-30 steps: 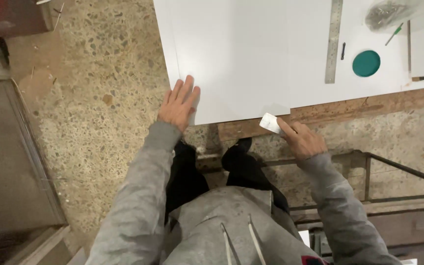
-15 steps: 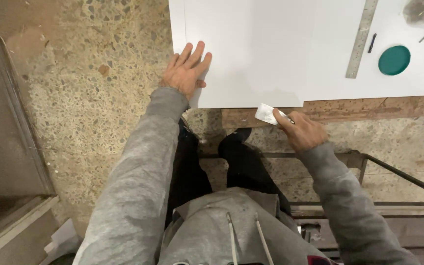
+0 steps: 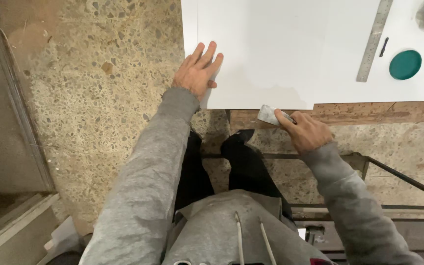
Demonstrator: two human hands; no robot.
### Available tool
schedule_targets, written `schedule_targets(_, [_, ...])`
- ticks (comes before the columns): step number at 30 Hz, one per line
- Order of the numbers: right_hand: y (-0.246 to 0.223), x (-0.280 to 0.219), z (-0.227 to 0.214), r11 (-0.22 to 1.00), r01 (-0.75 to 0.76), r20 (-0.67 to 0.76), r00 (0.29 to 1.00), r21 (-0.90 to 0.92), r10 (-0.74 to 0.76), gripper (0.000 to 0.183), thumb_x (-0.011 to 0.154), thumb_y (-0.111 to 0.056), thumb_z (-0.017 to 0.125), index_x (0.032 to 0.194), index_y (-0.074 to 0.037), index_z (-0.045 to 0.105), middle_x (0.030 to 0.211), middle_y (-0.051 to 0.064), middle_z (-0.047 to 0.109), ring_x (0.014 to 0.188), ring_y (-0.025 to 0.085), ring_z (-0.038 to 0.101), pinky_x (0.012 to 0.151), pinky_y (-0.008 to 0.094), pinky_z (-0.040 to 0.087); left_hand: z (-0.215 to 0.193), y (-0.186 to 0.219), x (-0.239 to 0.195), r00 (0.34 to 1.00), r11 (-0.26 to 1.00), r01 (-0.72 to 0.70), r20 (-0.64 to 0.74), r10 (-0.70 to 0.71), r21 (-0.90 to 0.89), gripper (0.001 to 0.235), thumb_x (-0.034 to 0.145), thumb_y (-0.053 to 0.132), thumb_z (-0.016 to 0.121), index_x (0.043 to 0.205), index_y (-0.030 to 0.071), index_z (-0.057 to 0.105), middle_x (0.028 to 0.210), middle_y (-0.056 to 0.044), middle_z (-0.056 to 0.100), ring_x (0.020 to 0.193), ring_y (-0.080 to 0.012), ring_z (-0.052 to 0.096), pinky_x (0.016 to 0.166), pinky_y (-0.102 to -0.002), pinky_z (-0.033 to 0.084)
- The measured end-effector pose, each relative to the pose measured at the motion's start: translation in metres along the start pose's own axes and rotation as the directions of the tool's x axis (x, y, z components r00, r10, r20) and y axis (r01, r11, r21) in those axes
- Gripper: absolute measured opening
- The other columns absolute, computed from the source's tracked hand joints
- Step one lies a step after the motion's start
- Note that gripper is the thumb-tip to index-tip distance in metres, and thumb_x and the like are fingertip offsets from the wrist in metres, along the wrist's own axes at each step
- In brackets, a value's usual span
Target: Scrape adhesive or excess material from the edge of a white melamine board using a putty knife/scraper tool.
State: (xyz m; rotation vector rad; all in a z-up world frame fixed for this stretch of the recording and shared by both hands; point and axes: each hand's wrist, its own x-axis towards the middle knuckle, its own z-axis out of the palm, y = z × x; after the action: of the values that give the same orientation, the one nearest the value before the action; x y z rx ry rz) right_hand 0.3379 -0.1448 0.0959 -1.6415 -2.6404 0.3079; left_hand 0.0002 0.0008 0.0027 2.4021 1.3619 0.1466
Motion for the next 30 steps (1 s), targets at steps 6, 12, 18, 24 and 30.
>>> schedule_targets(6, [-0.002, 0.003, 0.002, 0.999, 0.021, 0.042, 0.999, -0.03, -0.019, 0.06, 0.097, -0.003, 0.059, 0.151, -0.028, 0.054, 0.095, 0.004, 0.061, 0.077, 0.022, 0.064, 0.052, 0.037, 0.05, 0.009, 0.002, -0.001, 0.998, 0.998, 0.068, -0.001, -0.068, 0.014, 0.086, 0.082, 0.001, 0.077, 0.158, 0.03, 0.049, 0.17, 0.003, 0.03, 0.156, -0.0266, 0.027, 0.12, -0.036, 0.044])
schedule_targets(12, [0.003, 0.002, 0.002, 0.999, -0.005, 0.087, 0.996, -0.05, 0.009, 0.064, 0.092, -0.002, 0.061, 0.151, -0.027, 0.054, 0.096, 0.003, 0.063, 0.08, 0.022, 0.065, 0.05, 0.036, 0.05, 0.006, 0.003, -0.001, 0.999, 0.999, 0.033, -0.003, -0.033, -0.036, 0.081, 0.084, 0.006, 0.079, 0.156, 0.027, 0.047, 0.168, 0.002, 0.027, 0.154, -0.0285, 0.026, 0.107, -0.04, 0.052])
schedule_targets(18, [0.01, 0.0, 0.003, 0.997, 0.027, 0.096, 0.995, -0.072, -0.02, 0.06, 0.096, -0.003, 0.061, 0.151, -0.027, 0.054, 0.1, 0.004, 0.065, 0.083, 0.022, 0.067, 0.054, 0.036, 0.053, 0.006, 0.004, -0.001, 0.999, 0.998, 0.048, -0.013, -0.049, -0.038, 0.08, 0.084, 0.006, 0.078, 0.155, 0.029, 0.048, 0.168, 0.004, 0.028, 0.154, -0.0272, 0.025, 0.1, -0.041, 0.056])
schedule_targets(24, [0.003, 0.009, 0.002, 0.995, 0.041, 0.09, 0.995, -0.09, -0.032, 0.064, 0.094, 0.0, 0.058, 0.151, -0.028, 0.053, 0.109, 0.007, 0.067, 0.088, 0.024, 0.07, 0.054, 0.036, 0.055, 0.003, 0.004, -0.001, 0.999, 0.996, 0.049, -0.008, -0.05, -0.078, 0.079, 0.084, 0.002, 0.077, 0.154, 0.028, 0.049, 0.167, 0.003, 0.027, 0.153, -0.0273, 0.024, 0.096, -0.042, 0.058])
schedule_targets(30, [0.004, 0.009, 0.008, 0.993, 0.01, 0.182, 0.983, -0.119, 0.012, 0.069, 0.092, 0.0, 0.058, 0.153, -0.031, 0.051, 0.103, 0.007, 0.067, 0.084, 0.025, 0.07, 0.053, 0.037, 0.056, 0.001, 0.009, -0.003, 0.997, 0.993, 0.079, -0.005, -0.08, -0.083, 0.086, 0.081, -0.007, 0.074, 0.155, 0.029, 0.05, 0.169, 0.005, 0.028, 0.156, -0.0239, 0.023, 0.099, -0.036, 0.06])
